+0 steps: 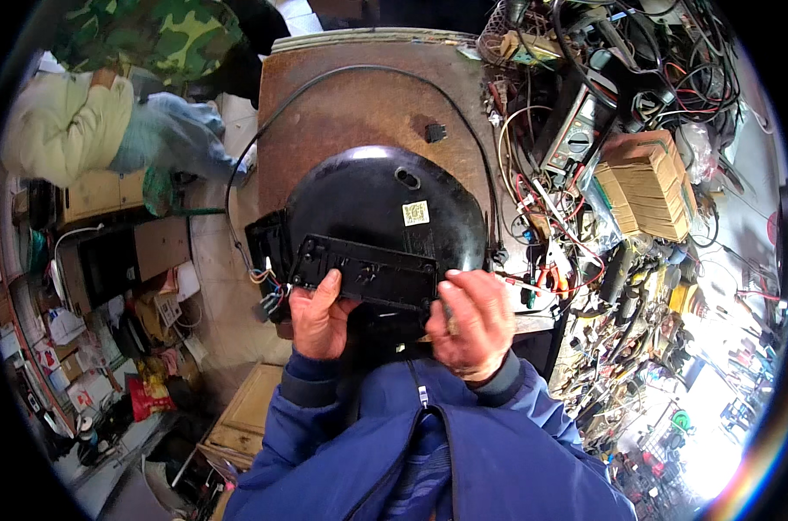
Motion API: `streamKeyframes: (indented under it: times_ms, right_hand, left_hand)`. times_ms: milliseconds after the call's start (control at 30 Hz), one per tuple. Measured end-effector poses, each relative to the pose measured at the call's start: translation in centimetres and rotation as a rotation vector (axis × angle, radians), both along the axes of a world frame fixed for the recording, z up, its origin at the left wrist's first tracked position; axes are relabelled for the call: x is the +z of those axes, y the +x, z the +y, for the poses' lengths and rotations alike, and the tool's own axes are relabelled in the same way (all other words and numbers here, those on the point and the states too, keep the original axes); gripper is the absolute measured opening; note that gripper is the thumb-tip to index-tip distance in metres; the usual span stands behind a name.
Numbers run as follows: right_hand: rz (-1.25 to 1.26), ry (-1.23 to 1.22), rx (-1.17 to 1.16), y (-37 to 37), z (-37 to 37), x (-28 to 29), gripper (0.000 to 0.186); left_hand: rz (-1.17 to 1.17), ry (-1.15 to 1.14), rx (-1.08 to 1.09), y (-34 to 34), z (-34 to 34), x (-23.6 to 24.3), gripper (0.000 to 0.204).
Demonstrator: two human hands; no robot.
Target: The person disassembles a black plastic electronic housing, likely a helmet light or similar device, using a screwdriver. They remove the back cover, inspect the internal components and wiring, and manipulate the casing and wires on a cluttered workbench.
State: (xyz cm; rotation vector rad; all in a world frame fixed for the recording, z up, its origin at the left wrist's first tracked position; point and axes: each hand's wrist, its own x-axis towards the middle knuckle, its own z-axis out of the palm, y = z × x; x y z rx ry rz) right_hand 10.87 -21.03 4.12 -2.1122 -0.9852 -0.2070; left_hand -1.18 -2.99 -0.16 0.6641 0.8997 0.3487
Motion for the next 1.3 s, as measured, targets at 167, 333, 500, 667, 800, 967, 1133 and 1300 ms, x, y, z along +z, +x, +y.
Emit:
streamKeyframes:
  times_ms: [167, 333, 500, 667, 800, 967, 1133, 1300]
  right_hand:
    - [0.260, -0.012, -0.221, 0.0, -1.2, -1.0, 0.048]
    - [0.240, -0.099, 0.078, 0.4, -0.9, -1.7, 0.054]
    - [0.413, 0.032, -0.187, 0.1, -1.2, -1.4, 0.039]
    - [0.721, 0.046, -0.401, 1.6, -5.1, -5.4, 0.017]
    - [0.937, 0.034, -0.234, 0.8, -4.7, -3.4, 0.028]
    - [1.451, 0.335, -0.069, -1.1, -3.0, -3.6, 0.052]
    - [1.530, 0.331, -0.157, -0.3, -3.3, -2.9, 0.031]
    - [0.696, -0.037, -0.453, 1.1, -7.4, -7.4, 0.017]
  left_hand:
    - [-0.039, -0.019, -0.017, -0.3, 0.1, -0.1, 0.025]
    - [-0.043, -0.007, -0.028, 0.2, 0.0, 0.2, 0.025]
    - [-0.041, -0.003, -0.005, -0.1, -0.2, -0.1, 0.028]
    - [-0.043, -0.020, 0.001, -0.3, 0.0, 0.1, 0.028]
    - [-0.031, -0.022, 0.004, -0.2, -0.3, 0.1, 0.027]
    - [-0.055, -0.029, -0.018, 0.8, -0.9, 1.0, 0.025]
    - [-0.052, 0.010, -0.073, -0.3, -1.4, 0.4, 0.032]
    - [-0.023, 0.014, -0.073, -1.3, -1.4, -0.7, 0.032]
